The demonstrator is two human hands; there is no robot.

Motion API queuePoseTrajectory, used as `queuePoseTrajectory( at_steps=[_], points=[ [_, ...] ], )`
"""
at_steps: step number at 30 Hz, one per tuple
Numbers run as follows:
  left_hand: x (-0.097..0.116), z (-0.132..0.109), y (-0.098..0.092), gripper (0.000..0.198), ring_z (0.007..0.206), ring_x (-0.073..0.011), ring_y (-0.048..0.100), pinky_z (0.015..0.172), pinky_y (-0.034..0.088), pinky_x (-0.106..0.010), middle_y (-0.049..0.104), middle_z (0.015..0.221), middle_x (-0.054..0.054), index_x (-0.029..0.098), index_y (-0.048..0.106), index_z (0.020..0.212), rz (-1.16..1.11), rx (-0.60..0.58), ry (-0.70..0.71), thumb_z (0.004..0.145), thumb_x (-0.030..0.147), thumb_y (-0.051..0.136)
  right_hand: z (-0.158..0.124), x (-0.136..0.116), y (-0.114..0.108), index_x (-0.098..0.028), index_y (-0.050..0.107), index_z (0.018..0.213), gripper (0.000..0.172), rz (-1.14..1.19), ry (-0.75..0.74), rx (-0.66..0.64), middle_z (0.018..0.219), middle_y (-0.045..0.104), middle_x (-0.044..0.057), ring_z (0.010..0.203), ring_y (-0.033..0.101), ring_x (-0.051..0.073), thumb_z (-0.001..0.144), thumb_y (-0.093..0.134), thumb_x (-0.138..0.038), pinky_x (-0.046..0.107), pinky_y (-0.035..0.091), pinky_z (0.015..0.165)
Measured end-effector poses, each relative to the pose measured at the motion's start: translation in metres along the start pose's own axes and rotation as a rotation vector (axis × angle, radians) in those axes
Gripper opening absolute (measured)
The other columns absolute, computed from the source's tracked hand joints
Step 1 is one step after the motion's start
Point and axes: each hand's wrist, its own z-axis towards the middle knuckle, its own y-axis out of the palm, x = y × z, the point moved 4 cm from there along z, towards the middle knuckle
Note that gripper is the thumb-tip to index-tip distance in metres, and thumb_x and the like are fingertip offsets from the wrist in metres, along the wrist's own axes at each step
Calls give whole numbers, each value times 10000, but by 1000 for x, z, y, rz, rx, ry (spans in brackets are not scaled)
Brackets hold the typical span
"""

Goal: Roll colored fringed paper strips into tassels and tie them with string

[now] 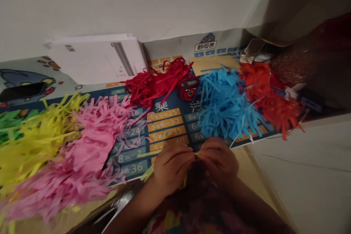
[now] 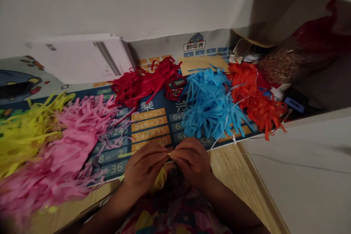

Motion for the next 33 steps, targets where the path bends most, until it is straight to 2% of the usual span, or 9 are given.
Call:
queuePoseTrajectory(
  at_steps=[7,14,19,24,26,27,30,31,33],
  points=[
    [4,0,3,72,876,-157,737,803,610,-274,768,918,-48,197,684,978,-80,14,11,922,174,645,-13,10,2,-279,723,1025,242,100,91,-68,887,742,21,802,703,188,862,650,-115,328,573,692],
    [4,-3,0,71,891,-160,743,829,607,-273,775,920,-50,195,696,957,-96,27,7,922,173,638,-18,13,2,-283,714,1056,294,78,41,-91,919,739,13,837,693,181,852,654,-80,331,567,725],
    [3,-1,-1,85,901,-152,743,839,605,-266,776,932,-49,204,692,977,-91,15,0,932,179,624,-11,6,5,-279,723,1032,259,62,11,-104,895,748,18,809,702,183,855,655,-102,326,572,703],
    [-1,0,7,28,801,-161,724,728,600,-271,761,879,-56,195,682,891,-94,-35,-73,903,210,661,-9,2,4,-282,746,992,220,31,-33,-123,859,753,16,774,704,174,864,649,-132,309,572,676],
    [-4,1,6,58,758,-154,713,701,595,-259,744,821,-40,195,669,828,-115,-44,-121,884,193,681,-4,19,-16,-279,758,939,150,-57,6,-81,861,756,16,784,705,176,874,654,-192,310,570,691],
    [-6,2,5,66,765,-153,716,709,597,-254,739,811,-34,195,665,816,-139,-43,-149,874,174,691,1,34,-35,-270,761,899,113,-147,68,14,858,755,19,790,704,182,879,655,-238,316,566,707],
    [-12,6,2,80,825,-163,738,739,611,-246,748,847,-36,201,685,845,-220,-58,-200,861,123,686,17,87,-111,-218,756,789,224,-511,385,479,816,741,48,783,683,215,864,650,-400,346,530,749],
    [-13,7,3,87,819,-163,742,731,612,-241,751,848,-35,205,696,849,-231,-64,-198,862,120,681,25,106,-131,-197,762,780,281,-605,491,516,804,739,70,781,675,233,840,653,-448,358,515,748],
    [-12,9,7,91,771,-159,741,688,607,-227,748,826,-32,213,720,843,-227,-70,-178,865,135,679,40,142,-157,-176,753,690,396,-693,733,444,692,711,97,722,652,257,790,649,-544,369,483,713]
  ],
)
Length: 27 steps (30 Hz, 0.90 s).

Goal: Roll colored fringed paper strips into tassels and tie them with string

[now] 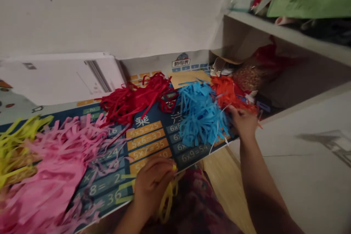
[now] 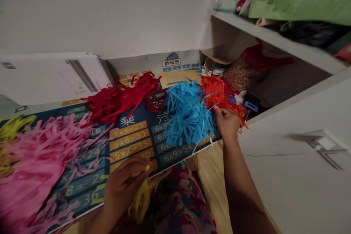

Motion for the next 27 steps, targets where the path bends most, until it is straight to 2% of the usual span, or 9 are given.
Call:
queuePoseTrajectory(
  at_steps=[3,6,9,12,15,17,19,23,27],
  points=[
    [1,-1,6,76,731,-157,734,643,593,-215,737,799,-33,215,741,825,4,4,33,867,182,687,30,11,16,-172,755,651,399,-5,104,-162,585,681,88,619,624,244,713,686,-560,343,451,627],
    [-1,-3,1,52,706,-156,723,628,583,-212,734,782,-31,217,750,802,-2,46,-26,837,254,741,21,7,6,-152,782,765,381,106,68,-109,703,732,93,681,649,248,732,656,-510,336,474,637],
    [-3,-3,-4,123,695,-155,707,622,566,-214,727,758,-38,205,750,778,-119,67,-184,841,310,744,-28,-14,-16,-186,780,804,327,245,-23,-94,820,741,65,776,658,243,777,649,-484,349,508,701],
    [-1,-4,7,228,838,-193,720,711,582,-264,749,886,-86,177,729,762,-457,15,-374,834,392,748,-106,-64,-18,-231,759,685,207,520,-317,-466,755,653,23,709,615,175,805,713,-393,303,506,665],
    [1,-11,27,338,847,-201,721,738,586,-302,751,951,-93,162,686,740,-795,-32,-586,746,476,811,-170,-98,-12,-261,795,789,125,662,-401,-634,729,541,7,693,560,145,837,703,-329,267,475,620],
    [-1,-20,31,378,643,-144,676,616,553,-252,726,769,-49,152,673,744,-861,-53,-706,710,494,830,-186,-102,-1,-256,795,805,107,763,-268,-692,703,527,-4,670,540,133,829,723,-330,249,459,594],
    [-3,-31,27,396,480,-96,574,495,471,-204,655,600,-6,138,681,744,-801,-87,-771,711,507,822,-183,-93,12,-232,768,749,172,934,-39,-735,703,569,-4,653,549,127,810,750,-392,244,472,587],
    [-4,-50,6,393,486,-107,573,500,444,-206,648,563,-15,126,700,698,-598,-139,-783,705,502,817,-148,-73,27,-239,713,769,267,1261,261,-750,748,646,-10,653,611,128,783,760,-502,285,561,647],
    [-6,-60,-4,361,508,-117,583,521,436,-209,674,586,-27,132,715,703,-509,-156,-788,724,482,799,-128,-68,25,-234,680,799,175,1396,392,-841,709,603,-48,594,584,80,796,779,-378,252,584,673]
  ],
)
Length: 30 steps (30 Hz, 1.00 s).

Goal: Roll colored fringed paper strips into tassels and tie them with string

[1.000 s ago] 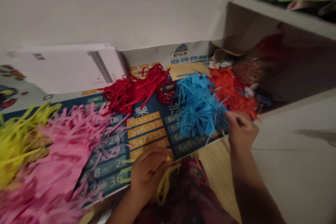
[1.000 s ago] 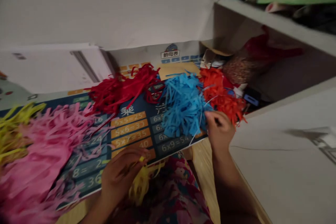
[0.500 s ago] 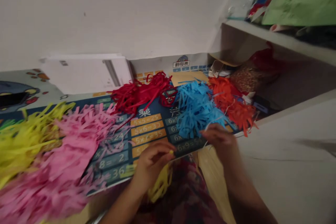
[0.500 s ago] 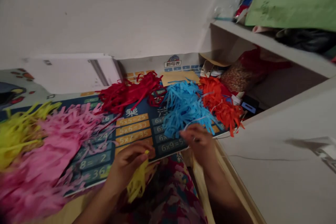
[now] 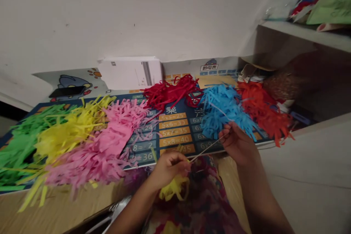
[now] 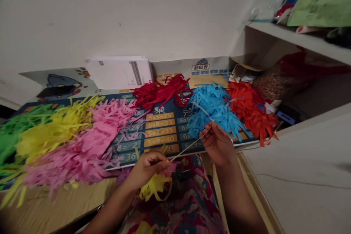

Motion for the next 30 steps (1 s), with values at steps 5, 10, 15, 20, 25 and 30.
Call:
queuePoseTrajectory(
  at_steps=[5,10,15,20,25,30],
  points=[
    [-11,-3,-1,327,554,-119,579,542,404,-204,697,634,-44,128,739,719,198,-73,17,812,441,726,4,-23,4,-204,569,730,252,96,-27,-24,661,443,-67,518,430,50,782,787,-318,167,510,536],
    [-13,-7,-9,284,608,-135,618,570,435,-212,725,693,-52,140,759,756,301,-112,47,842,405,703,3,-40,6,-189,523,655,357,-47,-149,70,596,322,-81,466,252,47,700,834,-358,135,282,372],
    [12,-11,-23,275,943,-222,710,852,545,-325,777,987,-102,170,774,823,22,154,216,752,434,801,-35,-12,27,-208,690,741,203,-558,-338,223,592,489,-42,505,390,76,796,766,-387,192,325,447],
    [1,-2,-29,463,534,-134,672,534,542,-230,738,692,-14,147,684,777,-576,341,-15,497,398,955,-61,16,77,-262,759,793,126,-1027,-464,-99,630,595,-23,555,533,125,869,699,-343,247,397,503],
    [-2,0,-28,490,498,-110,665,485,531,-184,721,669,24,153,623,759,-723,332,-38,457,314,974,-57,28,103,-286,768,796,162,-1085,-539,-274,598,601,-28,512,546,124,898,658,-346,243,396,474],
    [2,-1,-28,467,486,-110,661,482,523,-183,723,654,16,145,625,740,-761,304,-21,469,301,971,-53,35,106,-278,769,808,161,-1093,-515,-345,581,561,-37,490,525,109,898,657,-348,232,376,455]
  ],
)
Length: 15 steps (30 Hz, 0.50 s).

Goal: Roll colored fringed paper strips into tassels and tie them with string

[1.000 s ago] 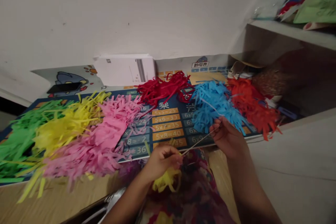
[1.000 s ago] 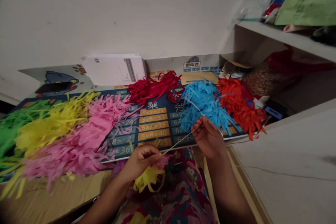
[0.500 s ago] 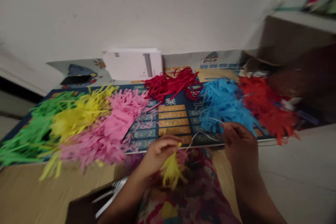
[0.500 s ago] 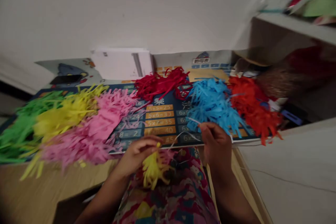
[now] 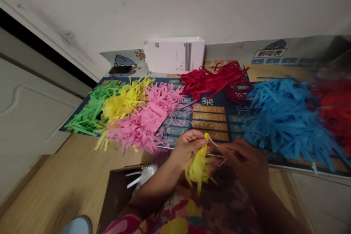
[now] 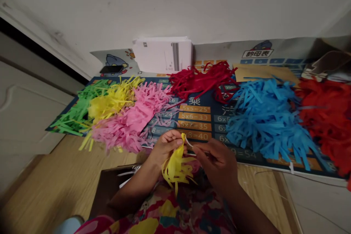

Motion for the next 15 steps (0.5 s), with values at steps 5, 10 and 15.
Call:
queuePoseTrajectory(
  at_steps=[5,10,15],
  points=[
    [-2,0,1,462,488,-120,657,486,510,-196,729,647,0,143,643,725,12,-2,-24,454,317,974,0,2,4,-259,740,771,168,4,27,-4,598,580,-36,507,545,110,896,660,-338,225,391,467],
    [-2,-3,3,359,612,-112,665,604,506,-203,729,713,-12,140,692,769,243,-38,162,587,346,921,-3,10,11,-245,722,953,178,-18,41,-109,809,698,7,712,661,152,940,593,-367,240,492,621],
    [1,-14,5,227,691,-136,648,672,500,-239,699,748,-12,169,644,778,683,26,430,713,304,814,-12,21,18,-230,615,1253,341,49,125,-319,1106,713,63,922,684,196,981,512,-408,294,527,743]
  ],
)
